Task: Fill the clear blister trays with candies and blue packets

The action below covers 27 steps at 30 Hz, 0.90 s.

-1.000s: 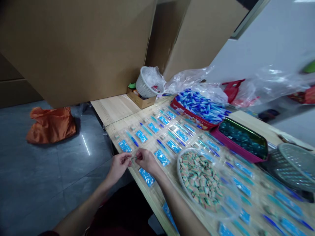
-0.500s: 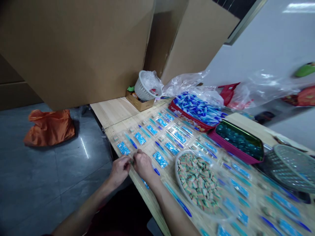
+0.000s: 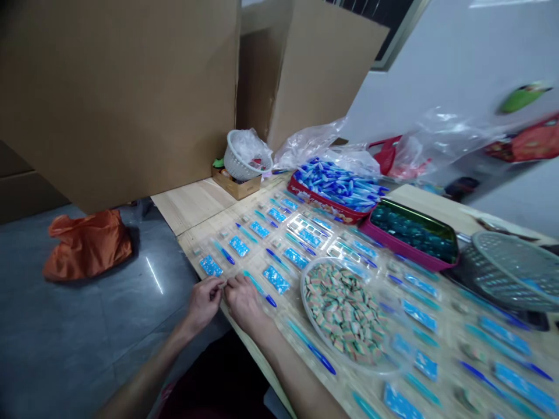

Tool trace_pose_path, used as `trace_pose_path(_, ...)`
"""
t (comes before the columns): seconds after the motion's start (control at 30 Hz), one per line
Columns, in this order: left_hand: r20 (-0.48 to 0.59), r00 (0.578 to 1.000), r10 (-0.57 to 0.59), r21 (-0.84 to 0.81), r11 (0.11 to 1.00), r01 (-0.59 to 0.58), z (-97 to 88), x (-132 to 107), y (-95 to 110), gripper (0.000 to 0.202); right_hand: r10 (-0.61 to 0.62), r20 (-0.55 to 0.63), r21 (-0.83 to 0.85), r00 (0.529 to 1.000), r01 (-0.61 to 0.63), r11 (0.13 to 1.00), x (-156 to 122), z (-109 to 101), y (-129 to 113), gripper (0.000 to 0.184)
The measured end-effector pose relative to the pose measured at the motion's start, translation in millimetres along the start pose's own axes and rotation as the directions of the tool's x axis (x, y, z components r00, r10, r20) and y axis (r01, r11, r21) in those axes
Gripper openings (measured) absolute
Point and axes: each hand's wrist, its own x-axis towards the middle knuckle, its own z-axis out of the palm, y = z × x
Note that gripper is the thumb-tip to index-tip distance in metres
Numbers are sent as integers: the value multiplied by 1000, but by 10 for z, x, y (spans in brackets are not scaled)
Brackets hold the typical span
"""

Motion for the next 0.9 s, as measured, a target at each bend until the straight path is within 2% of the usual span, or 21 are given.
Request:
trace_pose_path(0.07,-15,1000,18,16,1000,-18,-25,40,24,28,23,-72,102,997,-15,995,-47,-74,47,20)
trace_pose_path(0.13,-37,999,40,30,999,-38,-51,116,80,27,95,-192,248,977,-45,968,-157,-219,165,23)
trace_pose_path(0.2,-58,997,52,27,998,-51,-64,227,161,27,218,-307,375,926,-93,923,-345,-404,340,24)
trace_pose_path(0.27,-65,997,48,3,999,-48,-58,359,250,28,353,-365,462,861,-162,872,-597,-588,542,23)
trace_pose_path(0.4,-38,999,-9,-84,996,6,-11,600,406,23,585,-375,546,719,-339,766,-1158,-824,905,22)
trace_pose_path(0.5,20,999,-39,-150,988,42,64,704,546,21,685,-375,563,625,-433,704,-1504,-882,1110,24)
trace_pose_path(0.57,88,996,-12,-195,980,29,177,738,686,18,725,-361,565,586,-481,670,-1666,-904,1205,25)
trace_pose_path(0.63,174,984,45,-249,968,0,364,750,869,16,736,-321,533,596,-529,660,-1759,-930,1255,24)
trace_pose_path(0.77,390,907,160,-335,942,-22,897,745,1265,15,645,-194,356,740,-559,749,-1736,-963,1203,20)
trace_pose_path(0.83,474,868,149,-375,926,46,1164,751,1390,16,587,-156,275,794,-536,798,-1661,-948,1143,23)
trace_pose_path(0.9,517,851,98,-413,899,147,1380,771,1428,19,545,-139,224,827,-510,830,-1580,-911,1102,26)
